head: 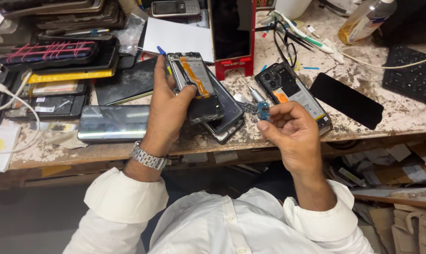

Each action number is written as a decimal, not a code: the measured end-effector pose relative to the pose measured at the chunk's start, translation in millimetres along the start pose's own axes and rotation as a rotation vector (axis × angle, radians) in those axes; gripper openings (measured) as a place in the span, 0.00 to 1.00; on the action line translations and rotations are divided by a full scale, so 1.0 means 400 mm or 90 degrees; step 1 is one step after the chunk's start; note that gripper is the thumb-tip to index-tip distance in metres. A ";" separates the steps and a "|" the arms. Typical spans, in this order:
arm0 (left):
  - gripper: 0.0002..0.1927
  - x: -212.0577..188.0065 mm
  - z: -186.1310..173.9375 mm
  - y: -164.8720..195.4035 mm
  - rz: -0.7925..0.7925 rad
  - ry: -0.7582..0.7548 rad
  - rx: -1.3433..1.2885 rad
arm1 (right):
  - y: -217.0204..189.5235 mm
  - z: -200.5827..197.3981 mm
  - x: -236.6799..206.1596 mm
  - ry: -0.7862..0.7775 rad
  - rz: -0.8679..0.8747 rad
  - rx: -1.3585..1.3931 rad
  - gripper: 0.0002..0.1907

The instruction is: The person removes a phone case, opens a smartphone with a screwdriver, and detaches the battery connector. They then retrieve a small circuit board from a parts box and compare it to the phone's internal components.

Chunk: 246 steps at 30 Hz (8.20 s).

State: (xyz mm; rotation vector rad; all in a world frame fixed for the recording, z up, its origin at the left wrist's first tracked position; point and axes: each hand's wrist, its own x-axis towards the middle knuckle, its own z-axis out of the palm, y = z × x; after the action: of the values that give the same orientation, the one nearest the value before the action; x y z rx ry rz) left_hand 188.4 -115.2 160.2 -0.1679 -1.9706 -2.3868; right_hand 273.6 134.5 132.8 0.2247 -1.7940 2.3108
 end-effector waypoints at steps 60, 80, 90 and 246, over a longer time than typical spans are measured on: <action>0.18 -0.096 -0.140 -0.031 0.338 -0.119 0.391 | 0.180 0.145 0.083 -0.110 -0.215 -0.139 0.23; 0.19 -0.063 -0.130 -0.053 0.339 -0.123 0.429 | 0.180 0.139 0.113 -0.113 -0.184 -0.153 0.20; 0.18 -0.059 -0.135 -0.058 0.348 -0.122 0.446 | 0.178 0.146 0.116 -0.104 -0.166 -0.163 0.19; 0.09 -0.083 -0.041 0.021 0.280 -0.128 0.410 | 0.001 0.018 0.093 -0.007 -0.253 -0.577 0.08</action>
State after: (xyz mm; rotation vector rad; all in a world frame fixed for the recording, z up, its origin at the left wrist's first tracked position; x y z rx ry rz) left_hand 221.3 -134.0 161.6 -0.7349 -2.3609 -1.4433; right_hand 237.5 130.0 143.5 0.3815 -2.3226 1.0902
